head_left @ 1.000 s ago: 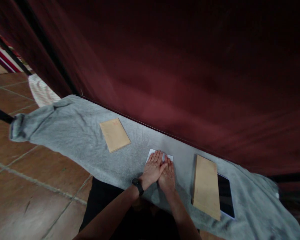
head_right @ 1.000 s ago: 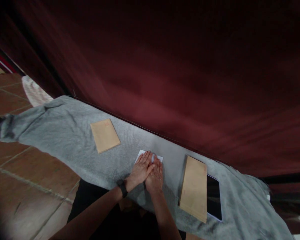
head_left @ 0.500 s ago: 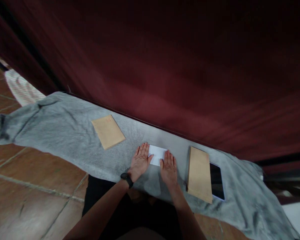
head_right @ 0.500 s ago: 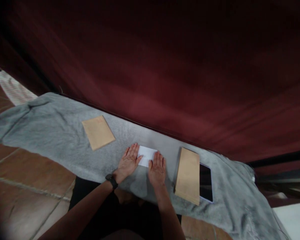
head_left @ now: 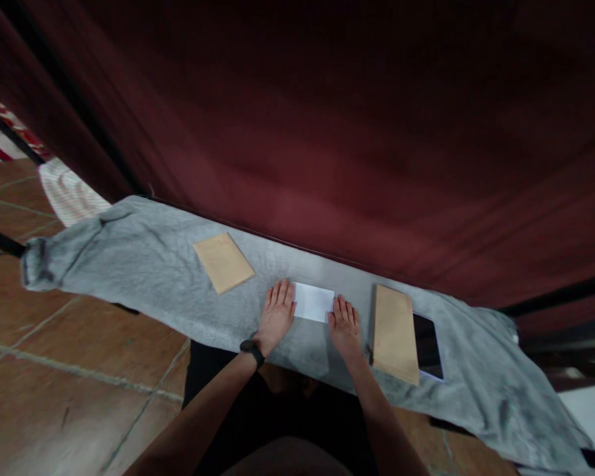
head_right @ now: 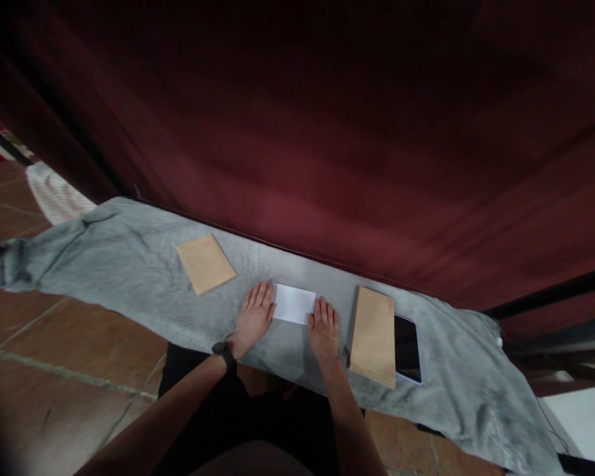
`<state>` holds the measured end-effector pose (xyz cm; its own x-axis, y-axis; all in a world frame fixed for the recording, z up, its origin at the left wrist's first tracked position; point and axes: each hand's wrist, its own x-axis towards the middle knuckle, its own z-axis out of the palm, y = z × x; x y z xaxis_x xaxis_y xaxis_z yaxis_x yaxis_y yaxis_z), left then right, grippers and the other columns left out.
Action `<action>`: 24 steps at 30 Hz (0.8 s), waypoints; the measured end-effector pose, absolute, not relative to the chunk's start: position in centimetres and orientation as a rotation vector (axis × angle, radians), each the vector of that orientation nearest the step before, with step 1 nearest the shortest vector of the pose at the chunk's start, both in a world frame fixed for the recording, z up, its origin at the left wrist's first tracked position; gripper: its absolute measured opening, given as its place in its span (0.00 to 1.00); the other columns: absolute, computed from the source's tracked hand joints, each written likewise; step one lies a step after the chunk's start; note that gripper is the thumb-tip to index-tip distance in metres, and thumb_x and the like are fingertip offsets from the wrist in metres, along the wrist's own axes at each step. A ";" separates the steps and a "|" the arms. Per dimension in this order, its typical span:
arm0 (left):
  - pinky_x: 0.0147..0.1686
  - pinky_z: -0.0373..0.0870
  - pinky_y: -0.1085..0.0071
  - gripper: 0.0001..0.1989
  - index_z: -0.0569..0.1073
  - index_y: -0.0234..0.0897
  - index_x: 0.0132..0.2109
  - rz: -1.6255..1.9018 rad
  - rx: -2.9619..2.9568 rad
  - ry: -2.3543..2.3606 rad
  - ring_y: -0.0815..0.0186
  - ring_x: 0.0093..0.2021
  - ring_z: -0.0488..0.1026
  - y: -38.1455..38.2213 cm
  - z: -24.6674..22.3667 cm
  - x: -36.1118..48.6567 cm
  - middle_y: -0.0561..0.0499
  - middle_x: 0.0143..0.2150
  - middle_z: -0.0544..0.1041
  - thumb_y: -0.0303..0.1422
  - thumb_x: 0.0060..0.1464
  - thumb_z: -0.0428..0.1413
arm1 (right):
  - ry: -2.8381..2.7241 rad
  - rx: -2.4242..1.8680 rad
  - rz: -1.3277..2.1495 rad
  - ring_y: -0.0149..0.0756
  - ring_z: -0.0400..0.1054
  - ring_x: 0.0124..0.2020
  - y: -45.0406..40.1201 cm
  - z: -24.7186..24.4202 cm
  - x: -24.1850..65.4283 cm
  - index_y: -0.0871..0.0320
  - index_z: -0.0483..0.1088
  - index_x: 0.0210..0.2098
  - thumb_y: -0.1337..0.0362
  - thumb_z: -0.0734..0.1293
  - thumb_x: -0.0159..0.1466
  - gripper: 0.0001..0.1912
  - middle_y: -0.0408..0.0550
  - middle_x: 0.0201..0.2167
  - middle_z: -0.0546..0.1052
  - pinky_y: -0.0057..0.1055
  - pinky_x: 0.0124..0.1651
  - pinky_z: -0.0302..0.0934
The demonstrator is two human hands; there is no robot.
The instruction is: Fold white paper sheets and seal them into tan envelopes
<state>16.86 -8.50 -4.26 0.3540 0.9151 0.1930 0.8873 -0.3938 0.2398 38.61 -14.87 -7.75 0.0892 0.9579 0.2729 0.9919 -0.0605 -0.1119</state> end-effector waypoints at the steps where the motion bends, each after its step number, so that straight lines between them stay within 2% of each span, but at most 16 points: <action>1: 0.72 0.44 0.53 0.27 0.58 0.34 0.71 0.441 2.576 1.561 0.54 0.75 0.47 -8.8 -4.3 16.9 0.42 0.75 0.53 0.35 0.70 0.41 | -1.942 -2.106 -0.187 0.48 0.53 0.70 -14.9 -7.7 38.5 0.64 0.55 0.71 0.61 0.50 0.75 0.28 0.58 0.70 0.60 0.49 0.70 0.46; 4: 0.71 0.48 0.55 0.23 0.65 0.41 0.67 0.320 2.716 1.184 0.59 0.73 0.54 -9.7 -4.6 17.4 0.47 0.72 0.60 0.32 0.70 0.41 | -1.926 -2.110 -0.189 0.48 0.54 0.70 -14.9 -7.4 38.4 0.66 0.55 0.70 0.61 0.50 0.75 0.28 0.60 0.70 0.60 0.49 0.70 0.47; 6: 0.70 0.53 0.55 0.22 0.68 0.42 0.65 0.260 2.723 1.107 0.60 0.70 0.60 -9.9 -4.9 17.8 0.46 0.69 0.67 0.28 0.68 0.42 | -1.904 -2.101 -0.190 0.48 0.55 0.70 -14.8 -7.1 38.3 0.66 0.56 0.70 0.61 0.50 0.74 0.28 0.60 0.70 0.59 0.50 0.69 0.48; 11: 0.67 0.60 0.52 0.28 0.68 0.38 0.63 0.215 2.757 1.052 0.57 0.68 0.65 -9.3 -4.9 18.2 0.40 0.66 0.69 0.18 0.59 0.43 | -2.002 -1.941 -0.135 0.43 0.53 0.71 -14.9 -6.3 37.2 0.63 0.60 0.68 0.64 0.52 0.73 0.26 0.56 0.70 0.61 0.48 0.71 0.48; 15: 0.65 0.63 0.55 0.25 0.70 0.32 0.60 0.254 2.782 1.027 0.53 0.65 0.67 -9.2 -4.1 18.2 0.35 0.64 0.71 0.17 0.58 0.46 | -2.151 -1.818 -0.065 0.42 0.59 0.68 -15.3 -6.4 35.5 0.63 0.65 0.65 0.64 0.56 0.72 0.24 0.57 0.67 0.66 0.45 0.71 0.50; 18: 0.62 0.65 0.57 0.22 0.72 0.31 0.57 0.271 2.789 1.046 0.54 0.62 0.71 -9.5 -3.5 18.2 0.34 0.59 0.74 0.17 0.59 0.47 | -2.138 -1.821 -0.094 0.44 0.63 0.66 -15.5 -6.2 34.9 0.65 0.67 0.63 0.66 0.57 0.71 0.23 0.59 0.65 0.68 0.43 0.69 0.53; 21: 0.66 0.60 0.59 0.21 0.71 0.34 0.58 0.306 2.797 1.057 0.57 0.64 0.69 -9.6 -2.5 17.9 0.39 0.61 0.74 0.19 0.62 0.46 | -2.118 -1.822 -0.063 0.43 0.68 0.61 -15.3 -5.4 35.1 0.62 0.70 0.60 0.71 0.56 0.69 0.23 0.57 0.62 0.72 0.40 0.65 0.59; 24: 0.71 0.50 0.54 0.22 0.63 0.40 0.67 0.566 2.683 1.119 0.57 0.72 0.57 -9.6 -1.2 17.3 0.44 0.71 0.63 0.29 0.68 0.48 | -1.994 -1.789 0.083 0.41 0.73 0.55 -14.8 -3.8 35.8 0.58 0.73 0.57 0.72 0.54 0.69 0.24 0.53 0.57 0.77 0.37 0.60 0.63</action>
<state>17.32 -9.61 -1.19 0.6444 0.7132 0.2760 0.6449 -0.7007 0.3050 35.77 -14.81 -3.84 -0.0507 0.9549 0.2924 0.9275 0.1536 -0.3408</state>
